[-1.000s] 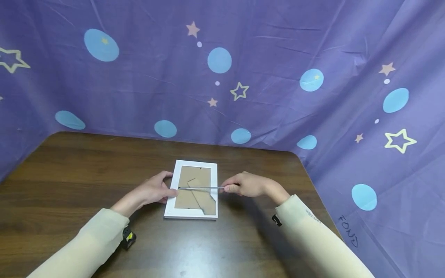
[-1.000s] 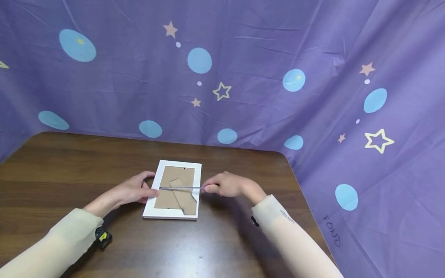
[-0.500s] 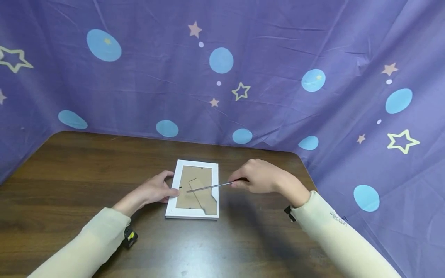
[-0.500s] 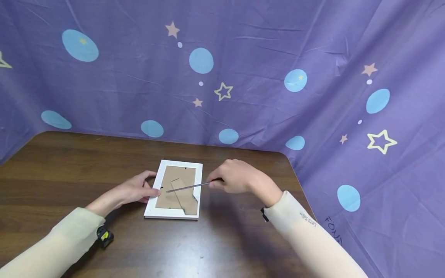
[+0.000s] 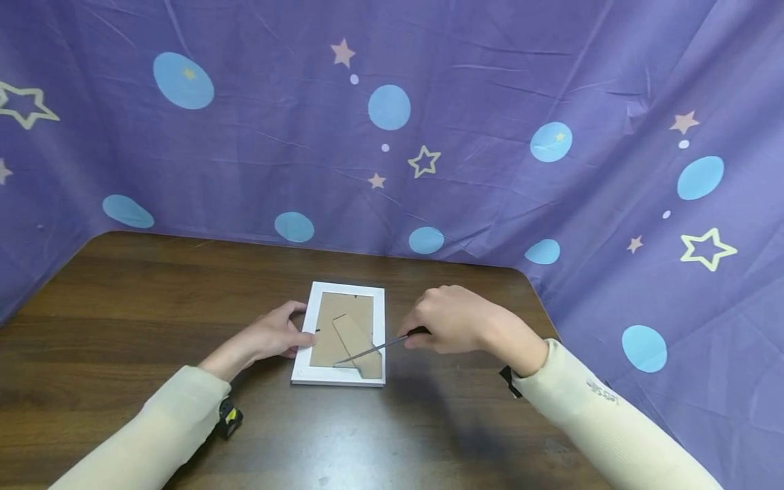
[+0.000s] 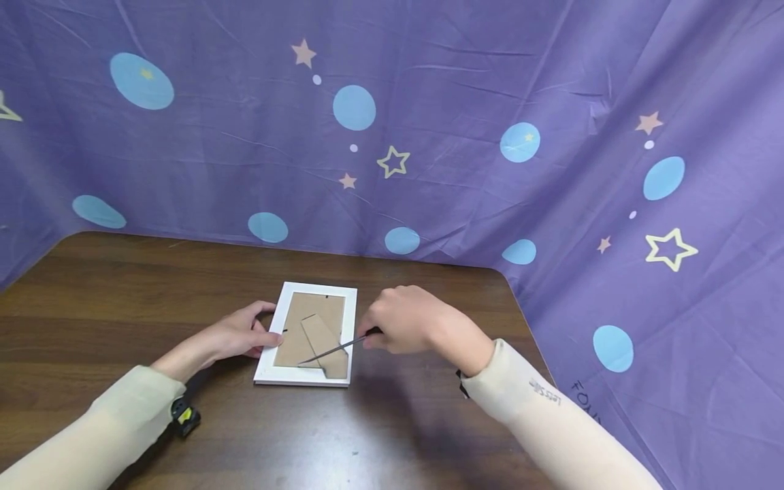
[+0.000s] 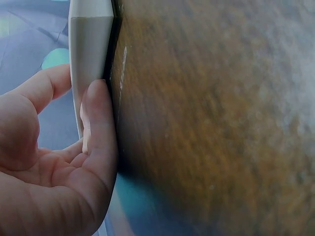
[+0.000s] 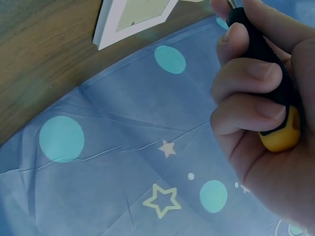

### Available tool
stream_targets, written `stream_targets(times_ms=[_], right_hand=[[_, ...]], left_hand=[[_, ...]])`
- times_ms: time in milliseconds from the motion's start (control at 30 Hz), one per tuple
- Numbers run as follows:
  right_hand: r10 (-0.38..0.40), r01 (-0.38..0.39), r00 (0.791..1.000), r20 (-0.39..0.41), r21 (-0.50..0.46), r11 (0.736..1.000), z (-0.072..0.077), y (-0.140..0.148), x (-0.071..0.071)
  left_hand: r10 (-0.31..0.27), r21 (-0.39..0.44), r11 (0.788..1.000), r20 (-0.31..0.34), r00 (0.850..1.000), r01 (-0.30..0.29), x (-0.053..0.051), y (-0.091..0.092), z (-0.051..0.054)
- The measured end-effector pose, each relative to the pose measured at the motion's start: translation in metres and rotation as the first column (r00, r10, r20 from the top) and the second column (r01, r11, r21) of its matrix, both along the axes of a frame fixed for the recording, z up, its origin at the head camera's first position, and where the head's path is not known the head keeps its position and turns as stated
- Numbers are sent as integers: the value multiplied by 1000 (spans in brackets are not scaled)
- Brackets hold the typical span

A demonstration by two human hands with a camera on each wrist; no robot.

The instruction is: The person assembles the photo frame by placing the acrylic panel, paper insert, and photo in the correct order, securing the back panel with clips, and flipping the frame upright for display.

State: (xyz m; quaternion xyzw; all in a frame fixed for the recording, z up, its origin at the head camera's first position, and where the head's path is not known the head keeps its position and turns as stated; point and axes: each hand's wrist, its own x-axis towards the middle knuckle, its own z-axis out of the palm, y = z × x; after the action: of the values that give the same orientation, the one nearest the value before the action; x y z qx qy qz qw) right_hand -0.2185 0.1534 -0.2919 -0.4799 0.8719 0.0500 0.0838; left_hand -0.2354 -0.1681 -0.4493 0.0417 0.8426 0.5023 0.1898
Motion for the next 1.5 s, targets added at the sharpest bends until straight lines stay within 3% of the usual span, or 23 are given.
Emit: stream_targets(times_ms=[567, 800, 1000, 1200, 1300, 1500], right_hand=[[28, -25, 998, -49, 57, 998, 5, -8, 3], [6, 3, 995, -104, 86, 996, 5, -13, 9], [16, 4, 973, -232, 84, 996, 11, -27, 21], [-33, 79, 933, -358, 115, 990, 17, -52, 37], [-60, 132, 907, -416, 147, 980, 18, -65, 42], [-93, 222, 898, -431, 259, 940, 24, -92, 45]], left_hand=[[-3, 0, 1000, 13, 1000, 3, 1, 4, 2], [-10, 2, 1000, 9, 1000, 10, 1, 5, 2], [-13, -18, 1000, 7, 1000, 13, 1, 4, 3], [-9, -13, 1000, 3, 1000, 9, 1, 4, 3], [-12, -6, 1000, -1, 1000, 12, 1, 3, 3], [-17, -8, 1000, -10, 1000, 17, 1, 0, 2]])
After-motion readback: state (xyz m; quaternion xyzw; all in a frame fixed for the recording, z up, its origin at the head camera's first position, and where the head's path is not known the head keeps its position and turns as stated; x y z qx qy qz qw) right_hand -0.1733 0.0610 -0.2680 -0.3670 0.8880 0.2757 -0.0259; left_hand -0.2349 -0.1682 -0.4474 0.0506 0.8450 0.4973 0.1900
